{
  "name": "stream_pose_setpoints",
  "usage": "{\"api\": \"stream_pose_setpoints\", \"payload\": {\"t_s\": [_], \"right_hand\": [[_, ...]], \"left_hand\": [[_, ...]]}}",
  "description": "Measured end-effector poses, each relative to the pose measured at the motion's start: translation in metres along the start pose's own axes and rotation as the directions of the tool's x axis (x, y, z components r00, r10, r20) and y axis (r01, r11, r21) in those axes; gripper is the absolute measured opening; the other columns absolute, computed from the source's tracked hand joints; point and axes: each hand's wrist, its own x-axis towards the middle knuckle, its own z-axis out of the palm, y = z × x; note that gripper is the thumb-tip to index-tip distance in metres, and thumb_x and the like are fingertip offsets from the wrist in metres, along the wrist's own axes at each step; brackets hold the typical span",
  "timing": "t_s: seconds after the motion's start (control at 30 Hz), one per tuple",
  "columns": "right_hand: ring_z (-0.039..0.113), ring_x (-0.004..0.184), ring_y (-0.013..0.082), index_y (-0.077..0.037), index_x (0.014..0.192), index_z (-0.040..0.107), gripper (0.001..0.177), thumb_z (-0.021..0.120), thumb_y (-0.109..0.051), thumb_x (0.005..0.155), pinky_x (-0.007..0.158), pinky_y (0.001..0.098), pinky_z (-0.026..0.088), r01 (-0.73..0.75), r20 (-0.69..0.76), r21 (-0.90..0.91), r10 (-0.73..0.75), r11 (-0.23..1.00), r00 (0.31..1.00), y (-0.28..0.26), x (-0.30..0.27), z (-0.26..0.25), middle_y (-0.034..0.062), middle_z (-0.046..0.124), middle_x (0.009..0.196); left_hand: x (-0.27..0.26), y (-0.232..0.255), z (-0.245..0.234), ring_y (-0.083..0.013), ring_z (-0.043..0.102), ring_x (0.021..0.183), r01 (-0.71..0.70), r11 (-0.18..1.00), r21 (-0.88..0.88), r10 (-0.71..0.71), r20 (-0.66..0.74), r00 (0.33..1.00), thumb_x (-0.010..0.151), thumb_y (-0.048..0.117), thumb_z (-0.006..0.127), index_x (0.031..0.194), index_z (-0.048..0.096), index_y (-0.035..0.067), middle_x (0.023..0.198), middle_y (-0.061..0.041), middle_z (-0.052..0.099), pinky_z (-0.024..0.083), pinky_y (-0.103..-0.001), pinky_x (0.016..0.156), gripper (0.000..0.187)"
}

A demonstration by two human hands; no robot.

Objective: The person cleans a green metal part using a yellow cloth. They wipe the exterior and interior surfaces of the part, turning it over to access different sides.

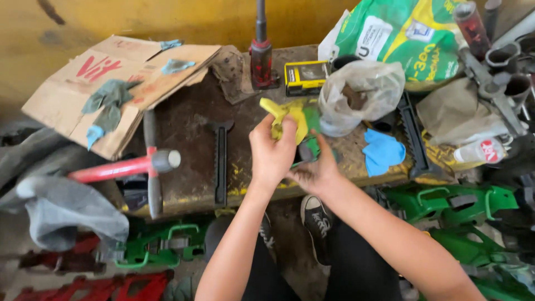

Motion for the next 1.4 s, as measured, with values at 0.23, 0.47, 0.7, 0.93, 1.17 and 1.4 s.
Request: {"api": "stream_pose_setpoints", "payload": {"t_s": [0.23, 0.47, 0.7, 0.93, 1.17, 1.4], "right_hand": [[0.056, 0.126, 0.0406, -0.015, 0.140, 0.054, 0.071, 0.051, -0.066, 0.090, 0.104, 0.0622, 0.049, -0.088, -0.068, 0.005, 0.089, 0.996, 0.994, 0.012, 0.026, -0.008, 0.0186, 0.055, 0.140], [0.047, 0.132, 0.0544, -0.010, 0.142, 0.051, 0.072, 0.042, -0.064, 0.095, 0.105, 0.0655, 0.045, -0.218, -0.041, 0.020, 0.219, 0.976, 0.975, 0.005, 0.036, -0.022, 0.0265, 0.048, 0.148], [0.042, 0.130, 0.0652, -0.008, 0.142, 0.049, 0.071, 0.039, -0.062, 0.097, 0.102, 0.0702, 0.046, -0.274, -0.045, -0.038, 0.272, 0.961, 0.961, -0.013, 0.054, -0.028, 0.0290, 0.046, 0.145], [0.042, 0.128, 0.0659, -0.014, 0.142, 0.048, 0.070, 0.038, -0.065, 0.094, 0.101, 0.0618, 0.050, -0.296, 0.006, -0.156, 0.301, 0.942, 0.954, -0.025, 0.047, -0.025, 0.0236, 0.047, 0.143], [0.067, 0.117, 0.0408, -0.001, 0.140, 0.054, 0.076, 0.054, -0.064, 0.097, 0.100, 0.0475, 0.055, -0.202, -0.194, -0.929, 0.056, 0.310, 0.979, -0.055, -0.005, -0.016, 0.0232, 0.061, 0.136], [0.058, 0.132, 0.0346, 0.002, 0.147, 0.042, 0.074, 0.080, -0.010, 0.084, 0.104, 0.0388, 0.052, 0.731, 0.904, -0.413, -0.340, -0.542, 0.258, -0.034, -0.088, 0.062, 0.0249, 0.045, 0.153]], "left_hand": [[0.017, -0.017, -0.009, -0.0030, 0.060, 0.067, 0.089, 0.989, 0.115, -0.093, 0.034, 0.995, 0.092, 0.012, 0.063, 0.097, 0.072, -0.005, 0.075, -0.002, 0.072, 0.051, -0.024, 0.057, 0.020], [0.017, -0.032, 0.000, -0.0012, 0.054, 0.063, 0.135, 0.987, 0.083, -0.134, -0.011, 0.991, 0.093, 0.011, 0.063, 0.094, 0.072, -0.004, 0.072, 0.003, 0.067, 0.043, -0.023, 0.053, 0.017], [0.028, -0.062, 0.013, -0.0005, 0.054, 0.065, 0.064, 0.996, 0.056, -0.062, -0.030, 0.998, 0.096, 0.011, 0.062, 0.096, 0.071, -0.003, 0.074, 0.004, 0.066, 0.043, -0.022, 0.054, 0.017], [0.052, -0.081, 0.006, -0.0030, 0.058, 0.066, 0.055, 0.997, -0.062, -0.058, -0.059, 0.997, 0.099, 0.012, 0.061, 0.100, 0.069, -0.002, 0.080, 0.001, 0.068, 0.045, -0.022, 0.056, 0.017], [0.034, -0.061, -0.019, -0.0098, 0.064, 0.071, -0.013, 0.992, -0.124, -0.001, -0.107, 0.994, 0.102, 0.013, 0.061, 0.103, 0.067, -0.003, 0.085, -0.004, 0.071, 0.051, -0.026, 0.063, 0.017], [-0.006, -0.018, -0.012, -0.0291, 0.066, 0.097, -0.423, 0.880, 0.215, 0.408, 0.109, 0.906, 0.086, 0.005, 0.070, 0.110, 0.068, 0.000, 0.106, -0.016, 0.066, 0.055, -0.037, 0.084, 0.025]]}}
